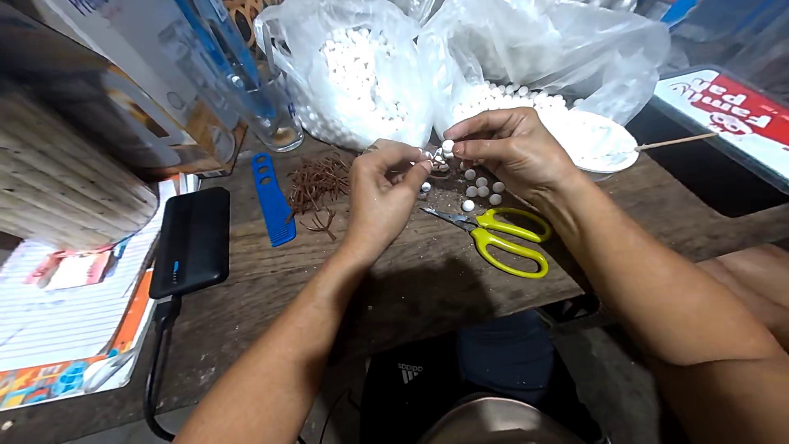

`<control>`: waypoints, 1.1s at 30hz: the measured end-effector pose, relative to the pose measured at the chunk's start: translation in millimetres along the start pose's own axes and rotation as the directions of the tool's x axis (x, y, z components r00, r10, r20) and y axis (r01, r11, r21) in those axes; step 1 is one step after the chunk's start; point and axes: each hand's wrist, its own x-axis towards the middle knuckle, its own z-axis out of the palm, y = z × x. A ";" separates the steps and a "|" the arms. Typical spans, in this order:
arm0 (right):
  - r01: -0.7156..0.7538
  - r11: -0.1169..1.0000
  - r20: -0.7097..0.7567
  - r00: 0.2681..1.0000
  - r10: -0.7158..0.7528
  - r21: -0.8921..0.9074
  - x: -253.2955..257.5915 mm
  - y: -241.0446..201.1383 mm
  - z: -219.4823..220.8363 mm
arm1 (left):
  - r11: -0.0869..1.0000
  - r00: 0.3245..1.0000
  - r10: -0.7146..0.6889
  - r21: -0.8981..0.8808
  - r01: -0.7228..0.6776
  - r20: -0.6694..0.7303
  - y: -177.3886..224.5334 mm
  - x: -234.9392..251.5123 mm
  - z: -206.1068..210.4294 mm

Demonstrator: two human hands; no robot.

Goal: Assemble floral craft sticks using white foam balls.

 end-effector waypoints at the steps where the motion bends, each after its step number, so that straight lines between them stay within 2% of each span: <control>1: 0.003 1.000 0.001 1.000 -0.003 -0.009 -0.4 -0.1 0.1 | 1.000 1.000 0.002 0.000 -0.002 0.003 -0.3 0.1 0.1; 16: 0.022 0.998 0.014 1.000 -0.021 -0.056 -1.3 0.6 1.0 | 1.000 1.000 -0.003 0.009 0.003 0.026 -0.6 -0.5 -0.2; 24: 0.119 0.988 0.092 0.990 -0.110 -0.096 -0.8 2.4 -3.2 | 0.997 0.998 -0.039 0.061 0.037 0.039 0.3 -0.8 -0.9; 33: 0.067 0.996 0.071 0.996 -0.062 -0.065 -0.6 2.9 -1.7 | 0.999 1.000 -0.018 0.039 0.018 0.014 0.5 -1.8 0.4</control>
